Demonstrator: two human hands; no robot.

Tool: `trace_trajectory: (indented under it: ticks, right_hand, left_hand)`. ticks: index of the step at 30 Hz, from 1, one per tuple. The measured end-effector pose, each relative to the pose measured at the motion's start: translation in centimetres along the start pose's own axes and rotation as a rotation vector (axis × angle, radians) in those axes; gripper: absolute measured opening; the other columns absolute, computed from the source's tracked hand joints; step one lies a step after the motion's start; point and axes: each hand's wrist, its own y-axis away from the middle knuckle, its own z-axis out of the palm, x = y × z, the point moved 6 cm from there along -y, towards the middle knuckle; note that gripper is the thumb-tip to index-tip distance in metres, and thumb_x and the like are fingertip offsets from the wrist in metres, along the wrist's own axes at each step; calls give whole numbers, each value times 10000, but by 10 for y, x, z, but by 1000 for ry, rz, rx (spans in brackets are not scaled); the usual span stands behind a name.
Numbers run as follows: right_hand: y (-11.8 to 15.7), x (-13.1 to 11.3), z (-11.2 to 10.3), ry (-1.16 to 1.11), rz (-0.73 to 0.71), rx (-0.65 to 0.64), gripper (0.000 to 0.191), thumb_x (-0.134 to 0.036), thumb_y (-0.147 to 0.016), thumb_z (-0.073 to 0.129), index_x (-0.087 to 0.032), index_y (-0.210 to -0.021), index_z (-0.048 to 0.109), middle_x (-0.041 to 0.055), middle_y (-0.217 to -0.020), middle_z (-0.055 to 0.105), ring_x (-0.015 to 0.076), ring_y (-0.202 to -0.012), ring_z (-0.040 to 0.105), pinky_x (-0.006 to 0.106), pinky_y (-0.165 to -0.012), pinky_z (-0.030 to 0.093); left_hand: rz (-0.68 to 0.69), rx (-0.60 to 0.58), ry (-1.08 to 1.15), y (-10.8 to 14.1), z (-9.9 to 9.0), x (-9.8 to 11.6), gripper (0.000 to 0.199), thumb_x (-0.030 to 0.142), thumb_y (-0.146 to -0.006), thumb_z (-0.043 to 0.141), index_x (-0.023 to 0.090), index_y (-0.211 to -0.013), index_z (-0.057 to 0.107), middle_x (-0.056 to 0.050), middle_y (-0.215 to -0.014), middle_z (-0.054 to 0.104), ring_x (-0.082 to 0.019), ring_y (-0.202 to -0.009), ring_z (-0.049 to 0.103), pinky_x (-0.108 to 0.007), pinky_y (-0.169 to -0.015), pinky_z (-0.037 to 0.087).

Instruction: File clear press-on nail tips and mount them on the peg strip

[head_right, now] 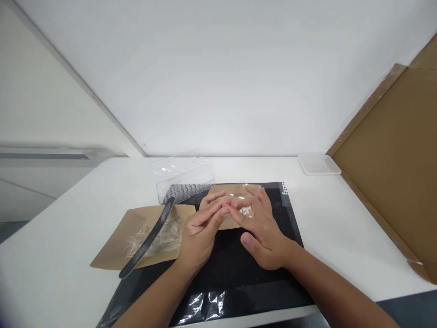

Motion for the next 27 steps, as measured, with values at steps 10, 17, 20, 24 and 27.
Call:
trace_trajectory:
  ticks: [10, 17, 20, 24, 27]
  right_hand:
    - [4, -4, 14, 479, -19, 146, 725, -623, -1050, 408, -411, -1695, 156, 76, -1706, 224, 450, -1631, 73, 752, -1275, 4]
    - [0, -2, 17, 539, 8, 74, 799, -571, -999, 591, -386, -1683, 222, 73, -1769, 206, 437, -1644, 58, 767, -1272, 3]
    - [-1, -2, 19, 535, 22, 39, 795, -525, -989, 623, -354, -1676, 263, 77, -1757, 264, 440, -1644, 65, 775, -1269, -12]
    - [-1, -1, 22, 546, 24, 8, 804, -471, -985, 625, -281, -1682, 273, 95, -1751, 280, 445, -1646, 2, 779, -1263, -41]
    - [0, 1, 23, 530, 25, 14, 813, -477, -969, 646, -292, -1677, 292, 79, -1744, 300, 448, -1645, -6, 782, -1260, -57]
  left_hand:
    - [-335, -81, 139, 7, 13, -3, 318, 453, -944, 749, 239, -1164, 835, -79, -1226, 799, -297, -1314, 688, -481, -1190, 512]
    - [-427, 57, 166, 9, 7, -16, 302, 437, -889, 810, 248, -1121, 846, -86, -1187, 811, -288, -1184, 754, -450, -1090, 587]
    - [-468, 108, 160, 11, 5, -17, 304, 441, -852, 839, 254, -1091, 853, -90, -1197, 807, -264, -1039, 789, -367, -892, 660]
    - [-501, 138, 115, 11, 3, -20, 306, 439, -808, 873, 247, -1047, 863, -83, -1174, 815, -215, -842, 781, -265, -638, 628]
    - [-498, 169, 65, 11, -1, -22, 315, 443, -788, 888, 243, -1031, 866, -77, -1139, 826, -227, -835, 789, -276, -633, 638]
